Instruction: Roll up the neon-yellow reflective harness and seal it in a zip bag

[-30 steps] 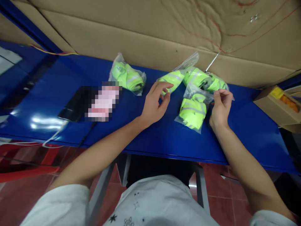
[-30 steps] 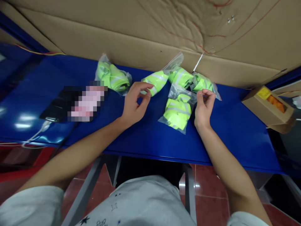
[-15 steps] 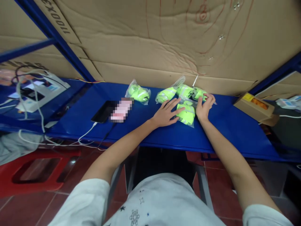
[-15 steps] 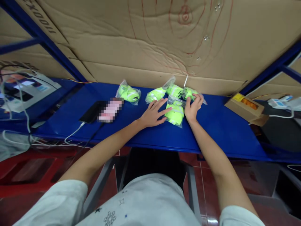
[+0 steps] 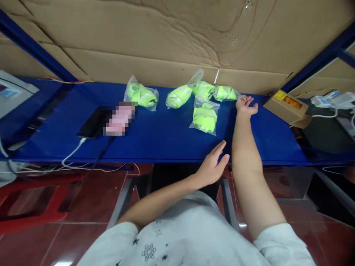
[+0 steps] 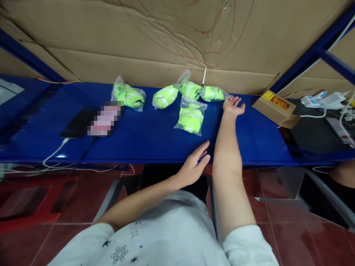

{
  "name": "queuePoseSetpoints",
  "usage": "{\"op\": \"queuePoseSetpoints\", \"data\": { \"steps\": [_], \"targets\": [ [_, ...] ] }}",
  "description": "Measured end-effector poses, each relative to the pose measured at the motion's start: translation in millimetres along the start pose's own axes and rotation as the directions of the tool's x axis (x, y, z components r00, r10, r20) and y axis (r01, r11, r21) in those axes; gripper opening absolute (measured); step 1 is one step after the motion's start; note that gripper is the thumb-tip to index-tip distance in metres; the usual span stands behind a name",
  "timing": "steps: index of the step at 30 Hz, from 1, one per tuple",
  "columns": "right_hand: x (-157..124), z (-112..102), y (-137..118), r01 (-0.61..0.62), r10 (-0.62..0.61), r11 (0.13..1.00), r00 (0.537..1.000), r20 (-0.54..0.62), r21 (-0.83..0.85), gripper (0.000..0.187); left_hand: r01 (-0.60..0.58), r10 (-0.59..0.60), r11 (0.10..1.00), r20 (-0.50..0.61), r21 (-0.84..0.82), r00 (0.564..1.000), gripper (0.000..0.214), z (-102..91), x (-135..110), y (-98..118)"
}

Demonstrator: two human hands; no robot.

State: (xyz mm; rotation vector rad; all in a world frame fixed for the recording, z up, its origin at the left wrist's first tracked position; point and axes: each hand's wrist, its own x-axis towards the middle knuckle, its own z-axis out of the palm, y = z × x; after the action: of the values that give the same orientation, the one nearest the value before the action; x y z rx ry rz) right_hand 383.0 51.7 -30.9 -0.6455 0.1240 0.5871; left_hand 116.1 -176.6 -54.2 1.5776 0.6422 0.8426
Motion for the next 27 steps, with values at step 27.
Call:
{"op": "queuePoseSetpoints", "data": {
  "steps": [27],
  "targets": [
    [-11.5,8.3,-18.7,0.056,0.532,-0.678,0.726,0.437,0.733,0.039,-0.184,0.181,0.973,0.030,0.140,0.983,0.083,41.5,-37.0,17.8]
  ]
}}
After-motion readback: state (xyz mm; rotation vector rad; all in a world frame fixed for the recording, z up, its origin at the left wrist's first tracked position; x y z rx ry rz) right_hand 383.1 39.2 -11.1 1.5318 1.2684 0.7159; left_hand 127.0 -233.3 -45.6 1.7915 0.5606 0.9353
